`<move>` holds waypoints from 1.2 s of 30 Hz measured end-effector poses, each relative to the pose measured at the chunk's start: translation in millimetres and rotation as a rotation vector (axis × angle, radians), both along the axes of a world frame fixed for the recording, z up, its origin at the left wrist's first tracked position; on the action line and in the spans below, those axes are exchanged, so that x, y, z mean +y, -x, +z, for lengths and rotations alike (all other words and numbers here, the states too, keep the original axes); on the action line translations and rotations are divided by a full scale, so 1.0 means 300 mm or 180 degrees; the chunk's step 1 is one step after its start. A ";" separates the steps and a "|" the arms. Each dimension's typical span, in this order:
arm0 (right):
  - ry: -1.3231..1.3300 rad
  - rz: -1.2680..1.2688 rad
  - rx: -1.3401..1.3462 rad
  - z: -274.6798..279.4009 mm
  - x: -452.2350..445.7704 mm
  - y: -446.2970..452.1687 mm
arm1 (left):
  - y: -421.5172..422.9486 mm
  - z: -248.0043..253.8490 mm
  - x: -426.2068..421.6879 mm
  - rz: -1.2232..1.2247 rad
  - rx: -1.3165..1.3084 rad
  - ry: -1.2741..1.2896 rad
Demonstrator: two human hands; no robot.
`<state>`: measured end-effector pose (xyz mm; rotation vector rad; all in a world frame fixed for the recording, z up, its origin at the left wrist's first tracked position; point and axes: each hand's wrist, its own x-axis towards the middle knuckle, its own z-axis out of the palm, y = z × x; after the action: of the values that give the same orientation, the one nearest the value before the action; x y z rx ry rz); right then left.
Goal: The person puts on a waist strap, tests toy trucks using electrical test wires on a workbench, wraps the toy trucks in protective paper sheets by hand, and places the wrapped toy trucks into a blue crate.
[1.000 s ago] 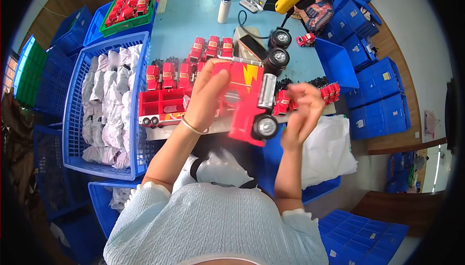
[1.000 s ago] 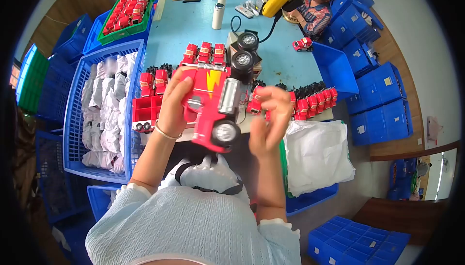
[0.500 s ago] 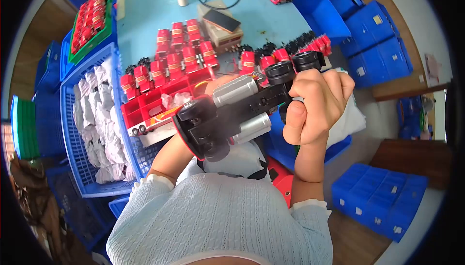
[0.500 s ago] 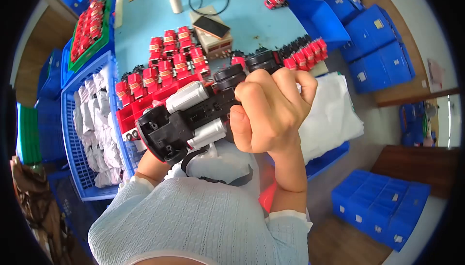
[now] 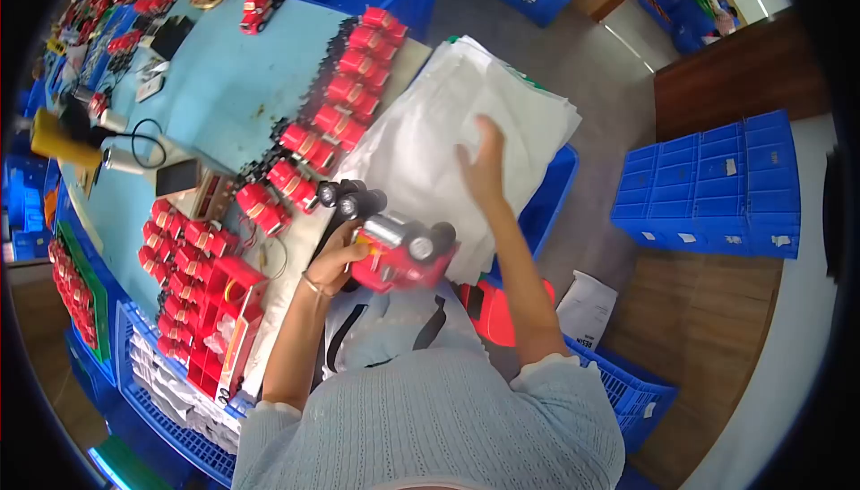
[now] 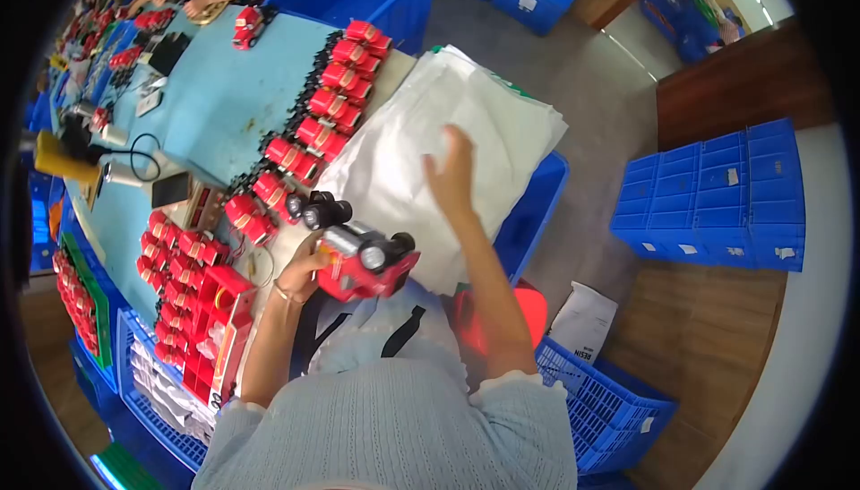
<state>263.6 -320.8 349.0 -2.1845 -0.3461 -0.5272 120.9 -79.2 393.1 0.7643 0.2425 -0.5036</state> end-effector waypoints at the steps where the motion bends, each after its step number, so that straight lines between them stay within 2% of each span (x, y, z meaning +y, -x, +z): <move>1: 0.0215 -0.0493 0.0116 -0.089 -0.109 -0.059 | -0.052 -0.061 -0.043 -0.0033 0.0026 -0.0001; 2: 0.0212 -0.0514 0.0135 -0.149 -0.170 -0.097 | -0.104 -0.145 -0.087 -0.0234 -0.0100 -0.0563; 4: 0.2153 -0.1424 0.1048 -0.275 -0.284 -0.180 | -0.217 -0.301 -0.181 -0.0635 -0.0330 -0.1704; 9: 0.2066 -0.0736 0.1318 -0.430 -0.424 -0.302 | -0.327 -0.469 -0.269 -0.0837 0.0405 -0.1671; 12: -0.0082 0.0160 0.1059 -0.485 -0.446 -0.343 | -0.331 -0.597 -0.272 -0.0642 0.1036 -0.1535; 14: -0.0529 0.0903 0.1716 -0.335 -0.334 -0.271 | -0.318 -0.639 -0.274 -0.0582 0.0792 -0.1597; 16: -0.0189 0.2020 0.1162 -0.176 -0.179 -0.148 | -0.287 -0.683 -0.264 -0.0468 0.0297 -0.1721; 17: -0.0367 0.2387 0.1135 -0.157 -0.098 -0.070 | -0.258 -0.760 -0.247 -0.0453 0.0313 -0.1724; 20: 0.0630 0.3302 0.1355 -0.168 0.056 0.192 | -0.205 -0.975 0.069 0.0377 -0.1040 -0.2722; 21: 0.0996 0.3550 0.1390 -0.170 0.078 0.259 | -0.152 -1.041 0.097 0.0643 -0.1474 -0.3048; 22: 0.0969 0.3586 0.1432 -0.194 0.092 0.301 | -0.097 -0.677 0.094 0.0639 -0.1413 -0.3062; 23: 0.1236 0.3796 0.1492 -0.225 0.105 0.345 | -0.201 -0.311 0.029 0.1463 -0.0040 -0.2679; 24: 0.1511 0.4014 0.1544 -0.257 0.117 0.389 | -0.201 -0.149 -0.001 0.1484 0.0031 -0.2695; 25: 0.1802 0.4222 0.1569 -0.272 0.128 0.420 | -0.204 -0.032 -0.022 0.1624 -0.0680 -0.2867; 26: 0.1810 0.4271 0.1563 -0.264 0.136 0.425 | -0.199 0.015 -0.049 0.1760 -0.1422 -0.3023; 28: 0.0715 0.4328 0.2580 -0.218 0.128 0.375 | -0.164 -0.026 -0.123 0.0115 -0.1527 -0.2490; 29: 0.0172 0.4290 0.3076 -0.206 0.115 0.335 | -0.139 -0.114 -0.173 -0.0107 -0.0910 -0.2078; 30: 0.0055 0.3758 0.3185 -0.206 0.097 0.267 | -0.112 -0.242 -0.208 -0.0325 -0.0318 -0.1642; 31: -0.0064 0.3218 0.3266 -0.208 0.072 0.186 | -0.085 -0.367 -0.205 -0.0057 0.0515 -0.1587; 32: 0.0139 0.2578 0.2691 -0.278 0.028 0.122 | -0.070 -0.453 -0.196 0.0208 0.1340 -0.1504; 33: 0.0320 0.1947 0.2105 -0.350 -0.008 0.063 | -0.046 -0.537 -0.182 0.0248 0.1321 -0.1490; 35: 0.1273 0.1505 0.2394 -0.408 -0.032 -0.023 | 0.021 -0.638 -0.168 0.0412 0.0953 -0.1459; 36: 0.1303 0.1549 0.2376 -0.455 -0.032 -0.040 | 0.047 -0.677 -0.163 0.0503 0.0768 -0.1449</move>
<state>275.7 -330.3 212.5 -2.3773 -0.5742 0.6701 106.8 -128.2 189.8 1.1168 0.6524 -0.3930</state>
